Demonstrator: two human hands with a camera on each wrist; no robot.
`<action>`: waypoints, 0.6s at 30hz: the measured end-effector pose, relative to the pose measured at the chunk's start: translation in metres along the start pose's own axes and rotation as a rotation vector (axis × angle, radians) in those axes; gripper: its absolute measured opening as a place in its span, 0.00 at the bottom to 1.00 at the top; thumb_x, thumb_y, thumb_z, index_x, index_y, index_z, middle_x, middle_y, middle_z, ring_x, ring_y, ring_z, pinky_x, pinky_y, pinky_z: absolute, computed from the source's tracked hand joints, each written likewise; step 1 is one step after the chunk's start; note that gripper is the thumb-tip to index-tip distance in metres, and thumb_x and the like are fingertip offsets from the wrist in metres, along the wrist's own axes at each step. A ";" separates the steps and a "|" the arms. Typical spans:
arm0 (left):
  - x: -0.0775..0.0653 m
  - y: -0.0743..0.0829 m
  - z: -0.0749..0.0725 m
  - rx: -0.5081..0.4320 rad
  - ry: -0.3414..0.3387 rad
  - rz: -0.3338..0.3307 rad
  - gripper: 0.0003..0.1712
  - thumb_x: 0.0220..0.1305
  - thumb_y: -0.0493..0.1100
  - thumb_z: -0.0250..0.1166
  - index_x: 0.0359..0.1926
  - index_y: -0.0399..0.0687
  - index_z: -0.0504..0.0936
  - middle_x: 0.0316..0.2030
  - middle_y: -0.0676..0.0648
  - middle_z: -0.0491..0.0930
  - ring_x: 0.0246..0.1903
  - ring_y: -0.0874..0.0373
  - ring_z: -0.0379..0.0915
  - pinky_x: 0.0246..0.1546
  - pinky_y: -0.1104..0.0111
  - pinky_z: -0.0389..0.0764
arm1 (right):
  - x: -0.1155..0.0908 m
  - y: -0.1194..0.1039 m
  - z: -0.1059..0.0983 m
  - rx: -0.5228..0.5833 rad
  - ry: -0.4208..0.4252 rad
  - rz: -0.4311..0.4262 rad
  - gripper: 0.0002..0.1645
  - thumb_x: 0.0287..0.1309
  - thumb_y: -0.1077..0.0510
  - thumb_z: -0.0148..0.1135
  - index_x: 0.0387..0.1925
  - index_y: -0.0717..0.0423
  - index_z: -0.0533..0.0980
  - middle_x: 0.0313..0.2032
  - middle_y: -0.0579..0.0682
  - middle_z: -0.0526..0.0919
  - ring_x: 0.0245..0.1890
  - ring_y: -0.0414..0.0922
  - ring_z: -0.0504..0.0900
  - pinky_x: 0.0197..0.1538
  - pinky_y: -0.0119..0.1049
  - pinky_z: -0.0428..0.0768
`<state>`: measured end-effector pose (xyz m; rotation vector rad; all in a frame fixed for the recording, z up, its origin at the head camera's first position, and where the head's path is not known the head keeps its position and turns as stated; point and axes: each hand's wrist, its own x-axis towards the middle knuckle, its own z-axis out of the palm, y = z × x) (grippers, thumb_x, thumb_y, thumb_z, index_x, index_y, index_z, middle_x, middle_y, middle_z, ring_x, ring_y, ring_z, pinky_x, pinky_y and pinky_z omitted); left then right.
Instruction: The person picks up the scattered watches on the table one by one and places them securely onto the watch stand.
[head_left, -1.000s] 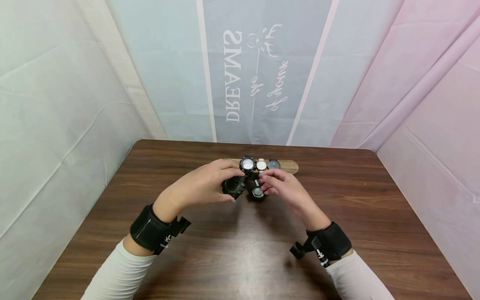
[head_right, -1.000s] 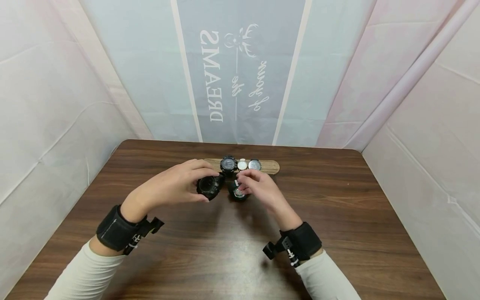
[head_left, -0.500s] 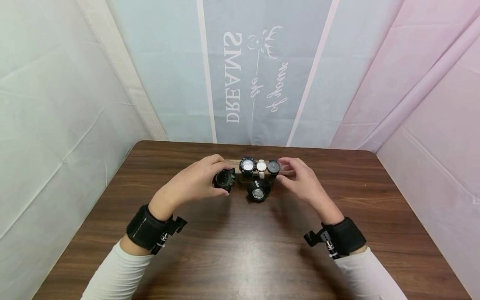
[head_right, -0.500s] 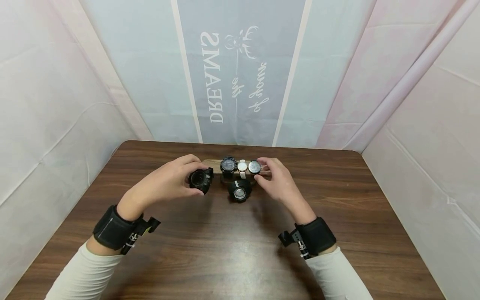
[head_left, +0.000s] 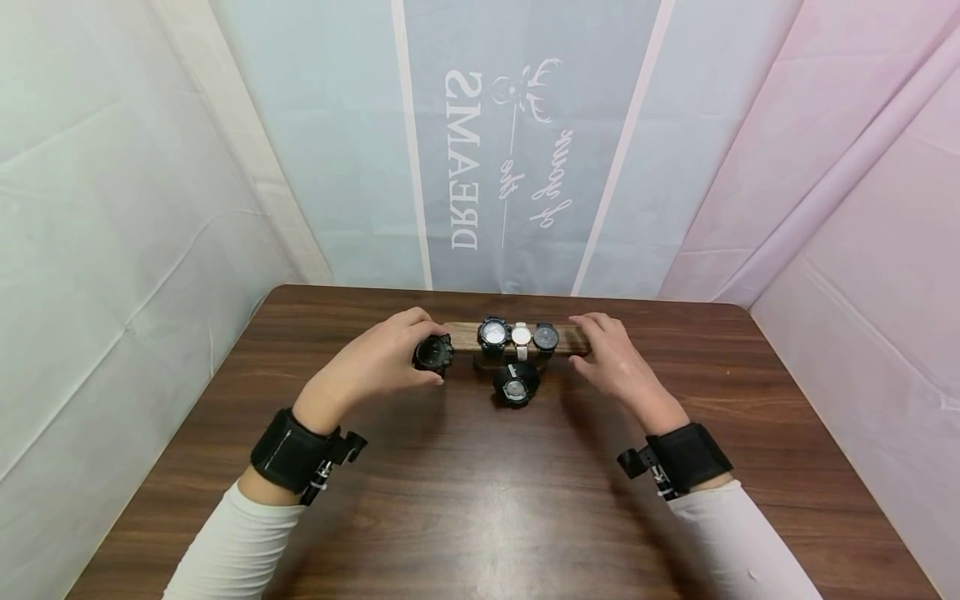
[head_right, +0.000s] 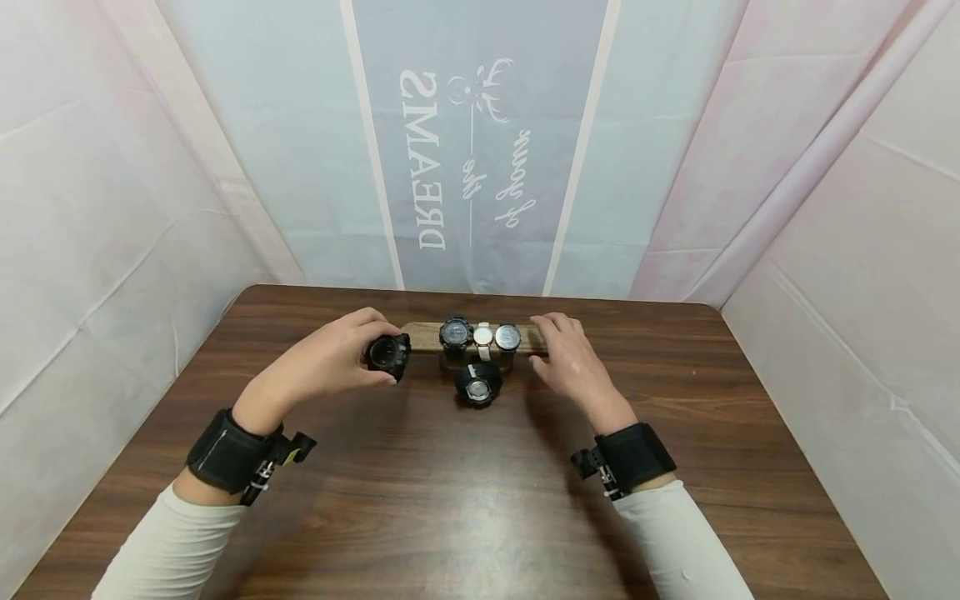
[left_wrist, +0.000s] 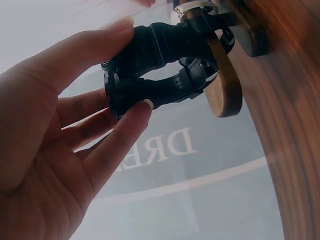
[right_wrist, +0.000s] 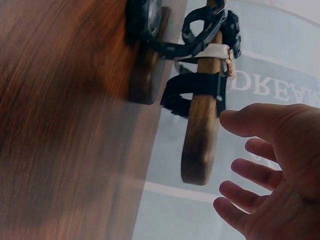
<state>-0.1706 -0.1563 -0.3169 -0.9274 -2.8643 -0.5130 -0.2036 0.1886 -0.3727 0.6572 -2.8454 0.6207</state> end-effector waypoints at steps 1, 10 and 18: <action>0.000 -0.001 0.000 -0.002 0.001 -0.005 0.35 0.43 0.54 0.73 0.53 0.48 0.76 0.43 0.52 0.70 0.38 0.62 0.70 0.38 0.67 0.77 | 0.001 0.002 0.001 -0.005 -0.005 -0.002 0.37 0.55 0.58 0.63 0.65 0.56 0.61 0.59 0.61 0.64 0.61 0.59 0.58 0.56 0.57 0.67; -0.001 -0.017 0.004 -0.012 0.005 -0.052 0.34 0.42 0.53 0.74 0.52 0.46 0.76 0.44 0.51 0.70 0.39 0.59 0.71 0.40 0.64 0.77 | 0.008 0.013 0.008 -0.024 -0.042 -0.005 0.37 0.54 0.60 0.63 0.65 0.58 0.61 0.60 0.61 0.64 0.59 0.59 0.61 0.54 0.55 0.70; 0.000 -0.031 0.009 -0.007 -0.001 -0.096 0.33 0.45 0.53 0.73 0.52 0.46 0.76 0.45 0.50 0.70 0.40 0.58 0.70 0.41 0.64 0.76 | 0.012 0.019 0.014 -0.072 -0.012 -0.039 0.31 0.54 0.63 0.62 0.60 0.63 0.66 0.56 0.61 0.68 0.56 0.59 0.64 0.52 0.53 0.72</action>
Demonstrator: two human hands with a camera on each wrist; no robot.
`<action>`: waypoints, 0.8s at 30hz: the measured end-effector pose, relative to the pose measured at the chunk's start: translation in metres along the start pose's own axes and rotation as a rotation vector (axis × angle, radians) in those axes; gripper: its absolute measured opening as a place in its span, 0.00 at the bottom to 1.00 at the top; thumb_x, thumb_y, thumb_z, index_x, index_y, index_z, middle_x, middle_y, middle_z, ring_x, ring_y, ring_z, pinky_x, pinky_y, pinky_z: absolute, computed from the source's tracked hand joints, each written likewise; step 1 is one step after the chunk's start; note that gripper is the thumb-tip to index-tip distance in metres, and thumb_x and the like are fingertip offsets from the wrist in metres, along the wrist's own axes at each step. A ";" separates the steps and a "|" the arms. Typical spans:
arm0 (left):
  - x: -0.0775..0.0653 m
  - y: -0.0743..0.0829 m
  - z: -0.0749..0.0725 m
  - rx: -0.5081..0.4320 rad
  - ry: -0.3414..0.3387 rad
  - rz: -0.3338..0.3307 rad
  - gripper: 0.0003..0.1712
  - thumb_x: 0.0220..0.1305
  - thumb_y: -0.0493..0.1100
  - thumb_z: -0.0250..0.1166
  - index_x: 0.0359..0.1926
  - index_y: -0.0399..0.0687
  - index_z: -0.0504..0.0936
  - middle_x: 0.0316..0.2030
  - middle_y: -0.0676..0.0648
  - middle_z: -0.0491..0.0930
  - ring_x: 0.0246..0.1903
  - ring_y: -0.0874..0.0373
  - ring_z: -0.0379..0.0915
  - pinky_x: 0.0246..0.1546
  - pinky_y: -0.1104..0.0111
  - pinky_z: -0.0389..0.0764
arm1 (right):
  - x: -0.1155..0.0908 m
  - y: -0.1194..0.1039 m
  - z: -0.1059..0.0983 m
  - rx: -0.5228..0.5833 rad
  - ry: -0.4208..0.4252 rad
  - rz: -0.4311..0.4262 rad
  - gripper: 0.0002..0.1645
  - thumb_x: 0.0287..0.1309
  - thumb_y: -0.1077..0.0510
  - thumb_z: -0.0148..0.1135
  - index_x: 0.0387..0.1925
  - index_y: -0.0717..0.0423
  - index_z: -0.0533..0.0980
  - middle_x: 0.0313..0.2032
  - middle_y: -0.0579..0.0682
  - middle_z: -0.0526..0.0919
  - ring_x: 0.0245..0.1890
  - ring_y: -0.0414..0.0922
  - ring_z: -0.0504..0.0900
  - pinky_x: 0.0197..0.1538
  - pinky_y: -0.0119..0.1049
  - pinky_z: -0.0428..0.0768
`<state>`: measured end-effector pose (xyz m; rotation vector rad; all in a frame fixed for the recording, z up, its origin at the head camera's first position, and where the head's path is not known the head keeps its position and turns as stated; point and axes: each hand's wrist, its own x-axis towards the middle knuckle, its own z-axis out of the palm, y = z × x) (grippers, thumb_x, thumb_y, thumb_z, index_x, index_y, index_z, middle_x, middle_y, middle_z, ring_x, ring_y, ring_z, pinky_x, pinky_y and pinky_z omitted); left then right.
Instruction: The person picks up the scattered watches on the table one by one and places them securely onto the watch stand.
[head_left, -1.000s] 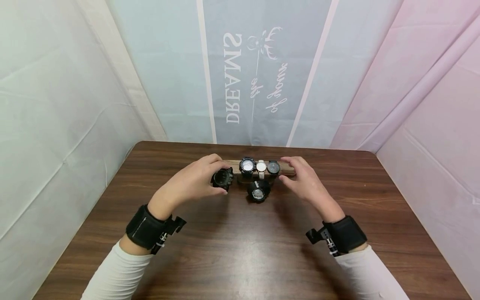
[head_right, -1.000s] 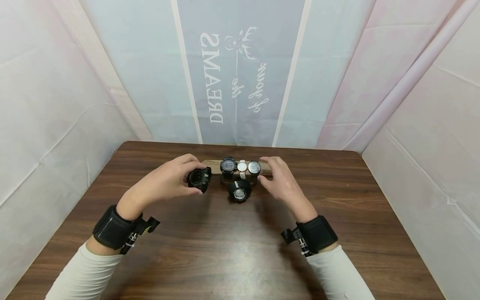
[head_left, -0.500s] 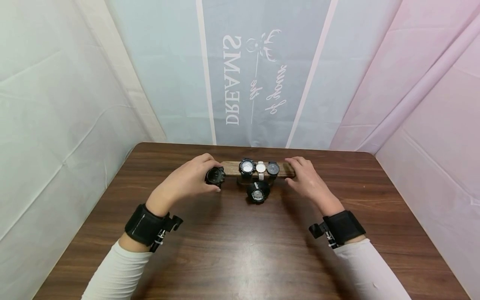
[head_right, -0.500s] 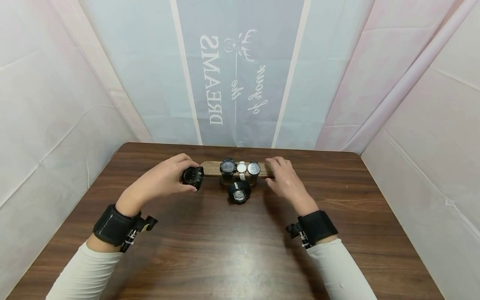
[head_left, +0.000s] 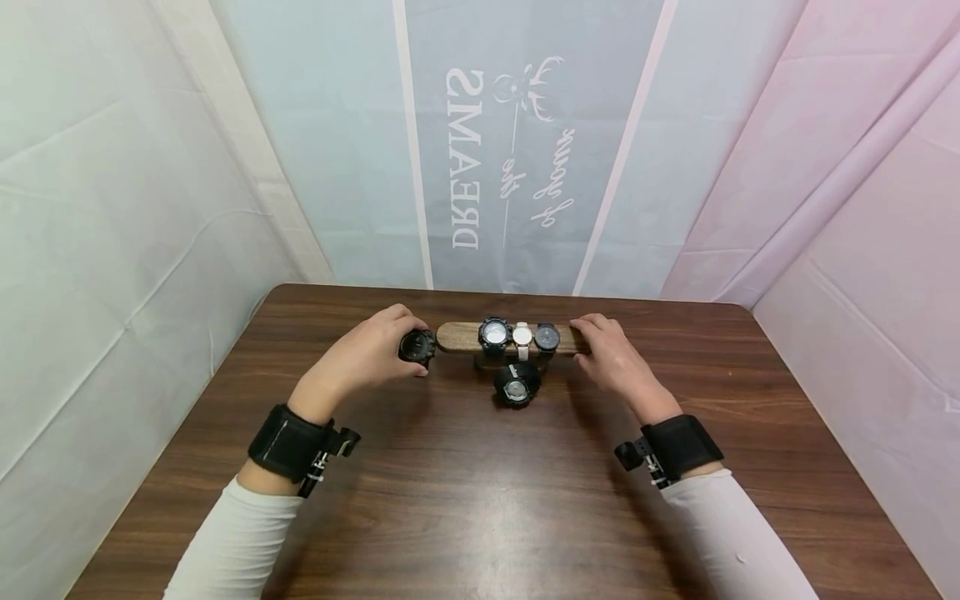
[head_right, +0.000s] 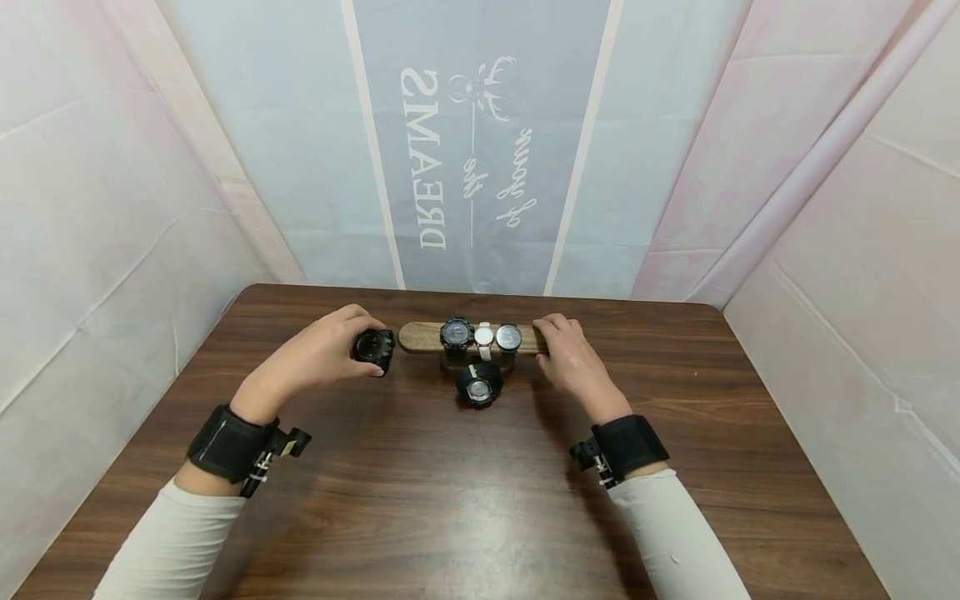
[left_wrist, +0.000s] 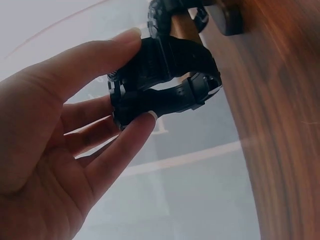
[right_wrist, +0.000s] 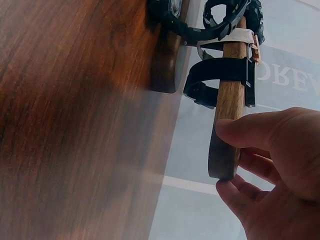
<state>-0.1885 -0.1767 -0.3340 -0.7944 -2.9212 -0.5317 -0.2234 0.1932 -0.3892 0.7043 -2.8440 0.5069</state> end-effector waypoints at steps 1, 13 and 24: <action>0.001 -0.002 0.000 -0.002 -0.001 -0.007 0.33 0.45 0.53 0.73 0.52 0.46 0.76 0.45 0.49 0.70 0.41 0.58 0.70 0.41 0.63 0.76 | 0.000 0.000 0.000 -0.002 0.002 -0.001 0.31 0.54 0.63 0.62 0.60 0.63 0.66 0.56 0.61 0.68 0.55 0.59 0.64 0.52 0.53 0.72; 0.008 -0.017 0.008 -0.024 -0.011 -0.071 0.34 0.47 0.53 0.72 0.54 0.46 0.74 0.48 0.48 0.69 0.44 0.55 0.70 0.43 0.60 0.76 | 0.001 0.001 0.001 -0.014 0.024 -0.018 0.29 0.53 0.63 0.62 0.58 0.64 0.67 0.54 0.62 0.68 0.54 0.59 0.65 0.52 0.53 0.72; 0.018 -0.025 0.018 -0.010 0.000 -0.089 0.34 0.47 0.53 0.71 0.54 0.45 0.74 0.48 0.47 0.69 0.45 0.54 0.69 0.43 0.60 0.77 | 0.001 0.002 0.002 -0.025 0.028 -0.025 0.29 0.53 0.62 0.63 0.58 0.63 0.67 0.54 0.61 0.69 0.54 0.58 0.65 0.52 0.53 0.72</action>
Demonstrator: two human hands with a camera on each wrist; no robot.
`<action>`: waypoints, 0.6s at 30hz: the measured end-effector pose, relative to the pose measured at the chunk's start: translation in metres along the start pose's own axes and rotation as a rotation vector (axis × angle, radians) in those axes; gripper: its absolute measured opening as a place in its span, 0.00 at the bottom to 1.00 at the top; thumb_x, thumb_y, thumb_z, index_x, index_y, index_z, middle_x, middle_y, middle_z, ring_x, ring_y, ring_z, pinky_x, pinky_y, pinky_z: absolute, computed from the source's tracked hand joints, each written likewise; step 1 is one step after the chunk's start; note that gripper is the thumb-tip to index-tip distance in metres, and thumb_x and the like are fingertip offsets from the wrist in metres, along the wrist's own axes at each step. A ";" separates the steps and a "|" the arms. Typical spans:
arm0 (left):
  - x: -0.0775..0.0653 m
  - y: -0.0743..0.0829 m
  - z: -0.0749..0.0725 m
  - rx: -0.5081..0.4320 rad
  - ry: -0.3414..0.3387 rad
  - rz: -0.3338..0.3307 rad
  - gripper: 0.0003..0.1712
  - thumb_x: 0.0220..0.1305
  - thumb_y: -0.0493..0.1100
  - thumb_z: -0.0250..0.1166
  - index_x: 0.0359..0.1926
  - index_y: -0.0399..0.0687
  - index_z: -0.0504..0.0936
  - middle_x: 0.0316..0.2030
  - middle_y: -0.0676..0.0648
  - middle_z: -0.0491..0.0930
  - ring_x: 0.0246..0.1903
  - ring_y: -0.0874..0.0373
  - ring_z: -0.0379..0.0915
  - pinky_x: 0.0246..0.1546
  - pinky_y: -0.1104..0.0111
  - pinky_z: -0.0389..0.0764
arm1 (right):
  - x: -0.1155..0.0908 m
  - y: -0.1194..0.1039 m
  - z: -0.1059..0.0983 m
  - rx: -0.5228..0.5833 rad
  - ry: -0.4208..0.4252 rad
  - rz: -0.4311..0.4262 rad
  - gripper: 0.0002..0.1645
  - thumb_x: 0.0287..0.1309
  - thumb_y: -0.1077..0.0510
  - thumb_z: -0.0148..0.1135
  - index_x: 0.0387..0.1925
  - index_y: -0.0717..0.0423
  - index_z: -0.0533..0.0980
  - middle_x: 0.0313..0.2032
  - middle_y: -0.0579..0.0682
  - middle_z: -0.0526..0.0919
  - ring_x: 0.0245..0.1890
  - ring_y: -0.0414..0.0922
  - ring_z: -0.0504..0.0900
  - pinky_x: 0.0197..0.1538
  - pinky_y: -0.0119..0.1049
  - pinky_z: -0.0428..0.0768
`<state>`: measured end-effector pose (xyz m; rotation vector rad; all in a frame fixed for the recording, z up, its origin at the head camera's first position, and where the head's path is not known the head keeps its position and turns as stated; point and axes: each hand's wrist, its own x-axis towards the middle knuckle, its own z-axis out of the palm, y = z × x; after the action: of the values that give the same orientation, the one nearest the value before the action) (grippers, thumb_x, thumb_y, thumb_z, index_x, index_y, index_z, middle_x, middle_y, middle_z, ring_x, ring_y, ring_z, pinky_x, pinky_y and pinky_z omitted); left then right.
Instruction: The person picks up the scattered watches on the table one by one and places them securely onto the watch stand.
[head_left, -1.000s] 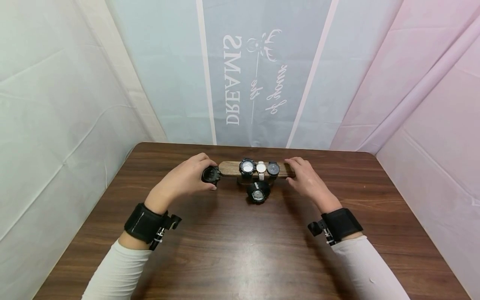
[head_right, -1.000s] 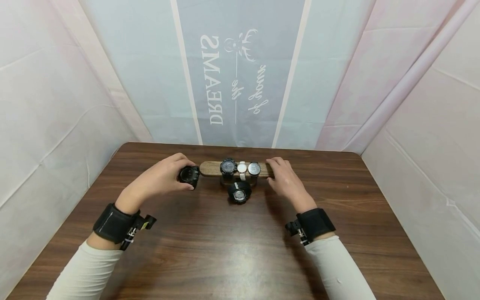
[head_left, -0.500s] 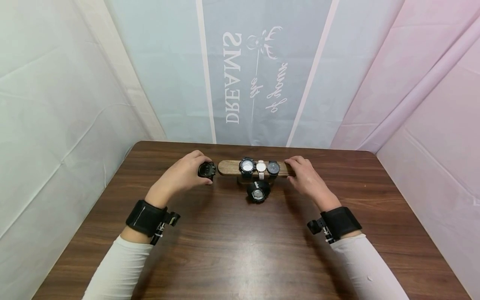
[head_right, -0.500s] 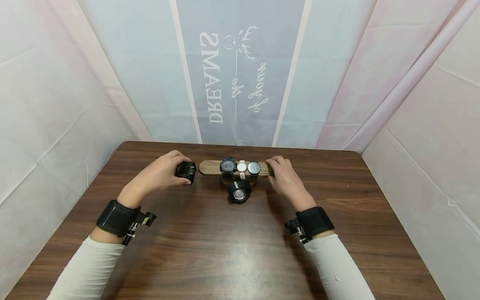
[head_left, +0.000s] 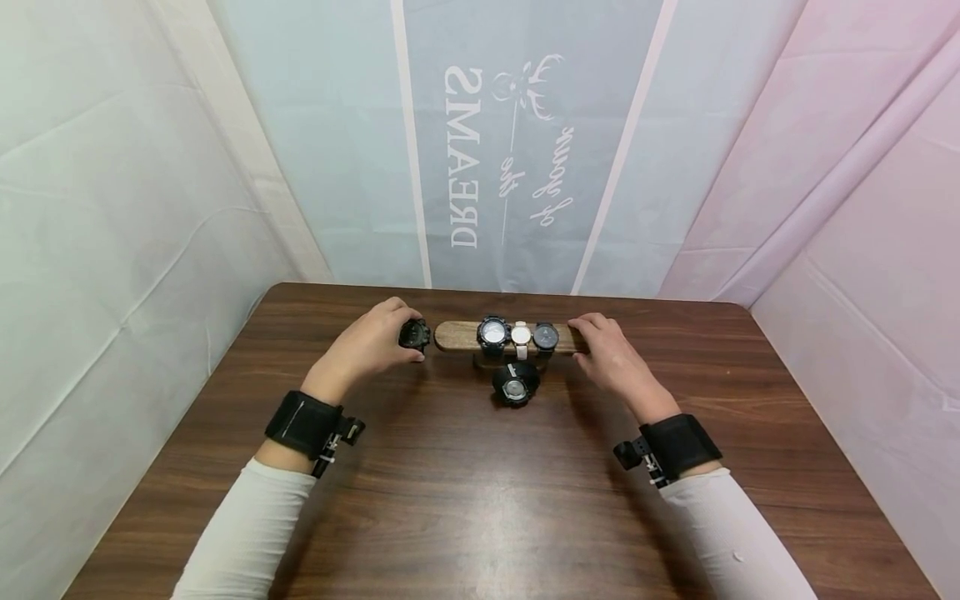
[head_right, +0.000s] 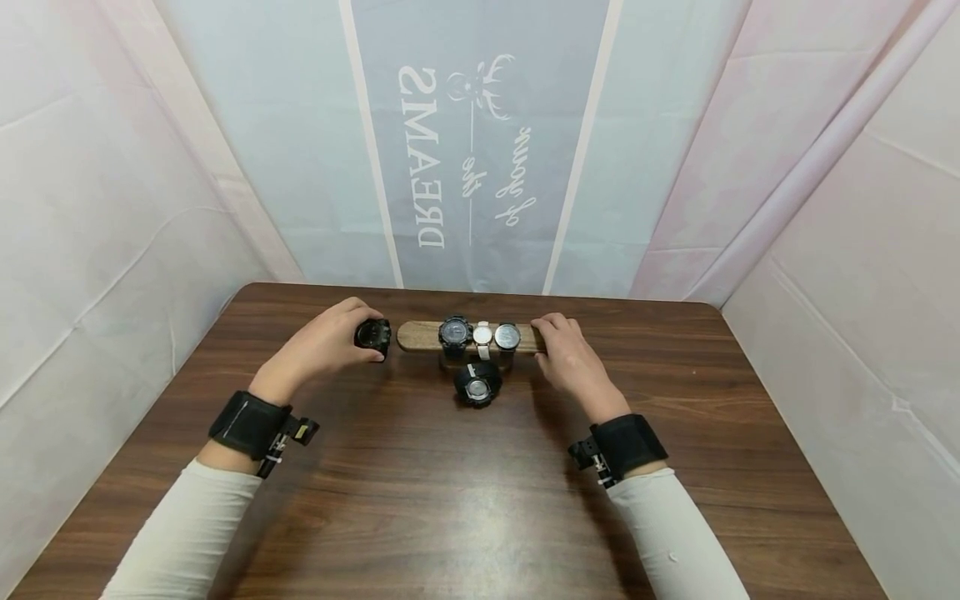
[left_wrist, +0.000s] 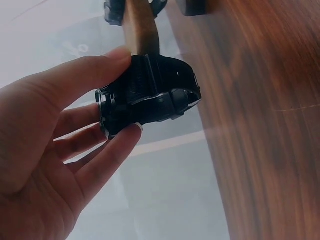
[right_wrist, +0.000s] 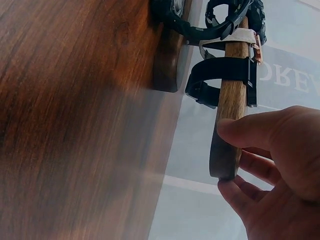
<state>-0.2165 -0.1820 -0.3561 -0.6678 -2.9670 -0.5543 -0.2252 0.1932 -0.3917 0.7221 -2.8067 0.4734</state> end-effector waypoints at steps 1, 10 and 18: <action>0.001 0.000 0.001 0.002 0.002 -0.004 0.34 0.47 0.54 0.71 0.54 0.45 0.74 0.48 0.47 0.70 0.44 0.54 0.69 0.43 0.60 0.77 | 0.000 0.000 0.000 -0.002 0.001 0.000 0.29 0.53 0.62 0.63 0.58 0.63 0.67 0.54 0.61 0.69 0.54 0.58 0.65 0.52 0.53 0.72; 0.010 -0.004 0.008 0.013 -0.007 -0.004 0.35 0.47 0.56 0.71 0.55 0.45 0.74 0.49 0.46 0.70 0.45 0.54 0.70 0.43 0.61 0.77 | -0.001 0.001 0.001 -0.006 0.012 -0.009 0.30 0.53 0.62 0.63 0.58 0.62 0.67 0.54 0.61 0.69 0.54 0.58 0.65 0.52 0.53 0.72; 0.017 -0.001 0.012 0.014 -0.020 -0.003 0.35 0.47 0.56 0.71 0.54 0.45 0.74 0.49 0.46 0.70 0.45 0.53 0.69 0.44 0.60 0.77 | -0.001 0.001 0.001 -0.001 0.004 -0.004 0.30 0.54 0.62 0.63 0.58 0.63 0.67 0.54 0.61 0.68 0.55 0.58 0.65 0.52 0.53 0.72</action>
<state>-0.2320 -0.1719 -0.3653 -0.6714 -2.9876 -0.5293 -0.2253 0.1938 -0.3929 0.7250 -2.8017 0.4715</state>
